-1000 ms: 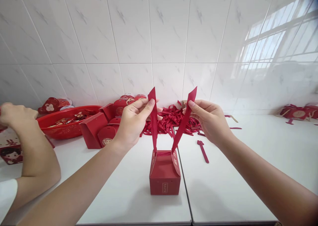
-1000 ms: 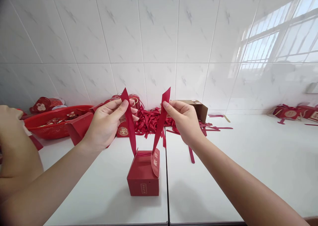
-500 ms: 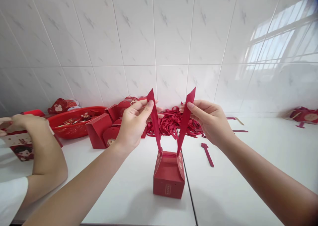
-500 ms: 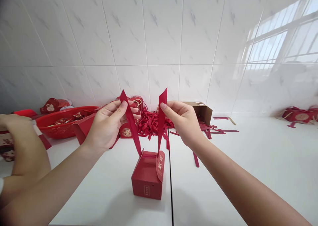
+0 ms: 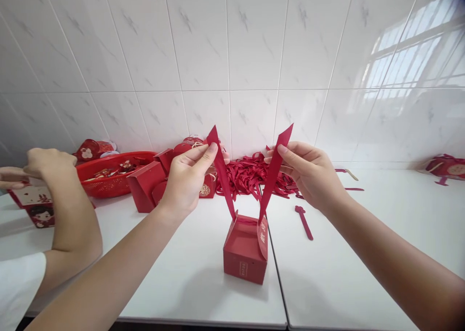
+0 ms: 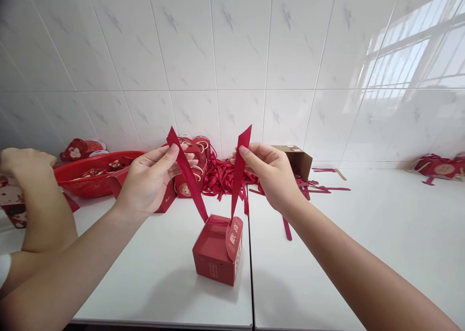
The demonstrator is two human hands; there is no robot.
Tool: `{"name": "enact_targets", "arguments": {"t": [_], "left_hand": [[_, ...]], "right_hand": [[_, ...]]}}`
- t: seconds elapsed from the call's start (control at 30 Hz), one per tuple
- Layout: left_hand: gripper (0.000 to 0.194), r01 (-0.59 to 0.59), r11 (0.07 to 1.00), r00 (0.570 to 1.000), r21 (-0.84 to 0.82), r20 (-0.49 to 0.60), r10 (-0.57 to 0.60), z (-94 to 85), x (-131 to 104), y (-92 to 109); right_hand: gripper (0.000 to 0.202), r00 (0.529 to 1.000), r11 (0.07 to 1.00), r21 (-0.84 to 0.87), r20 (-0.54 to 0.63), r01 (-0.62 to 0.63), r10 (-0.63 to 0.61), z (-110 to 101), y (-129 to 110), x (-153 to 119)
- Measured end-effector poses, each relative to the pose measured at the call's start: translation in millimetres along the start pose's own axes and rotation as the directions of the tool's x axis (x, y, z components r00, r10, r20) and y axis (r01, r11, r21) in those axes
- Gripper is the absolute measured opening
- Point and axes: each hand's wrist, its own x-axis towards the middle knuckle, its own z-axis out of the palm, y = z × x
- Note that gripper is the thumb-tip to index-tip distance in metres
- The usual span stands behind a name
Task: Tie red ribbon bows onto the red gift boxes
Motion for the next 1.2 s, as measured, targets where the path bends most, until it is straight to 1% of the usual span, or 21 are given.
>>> {"name": "enact_targets", "arguments": {"t": [0.23,0.43,0.57,0.7,0.8,0.93,1.0,1.1,1.2], "left_hand": [[0.024,0.001,1.000,0.999,-0.006,0.041,-0.001,7.0,-2.1,9.2],[0.024,0.063,0.998,0.995,-0.009,0.073,-0.062,11.8,-6.2,6.7],[0.027,0.077,0.997,0.994,0.027,0.071,-0.079,9.1,-4.9,3.1],[0.026,0.052,0.997,0.996,0.059,0.071,-0.056,3.1,-2.0,2.3],[0.027,0.038,0.997,0.997,0.067,0.070,-0.043,1.7,-1.1,2.6],[0.027,0.052,0.998,0.996,0.029,0.064,-0.054,7.4,-1.3,3.1],[0.026,0.057,0.998,0.995,0.003,0.078,-0.057,11.8,-1.2,2.8],[0.023,0.046,0.999,0.991,-0.024,0.126,-0.043,18.5,-1.4,1.3],[0.026,0.036,0.999,0.980,-0.004,0.195,-0.034,25.2,-3.7,0.9]], "right_hand": [[0.015,0.996,1.000,0.026,-0.086,0.012,-0.010,-7.1,-9.2,6.4],[0.014,0.996,1.000,-0.030,-0.089,-0.003,0.000,-10.2,-7.2,3.0],[0.015,0.995,0.998,-0.059,-0.099,-0.021,0.015,-11.0,-4.1,-1.7],[0.015,0.997,0.998,-0.058,-0.079,-0.027,0.023,-12.4,-3.4,-2.9],[0.015,0.996,0.998,-0.068,-0.084,-0.013,0.007,-13.4,-3.8,-2.2],[0.016,0.997,0.998,-0.058,-0.080,-0.012,0.007,-13.0,-5.1,-2.2],[0.016,0.997,0.999,-0.037,-0.076,-0.018,0.015,-12.1,-5.9,-2.4],[0.016,0.996,0.999,0.015,-0.075,-0.039,0.040,-10.4,-6.7,-2.2],[0.017,0.994,0.996,0.007,-0.059,-0.094,0.094,-7.9,-5.5,-1.9]]}}
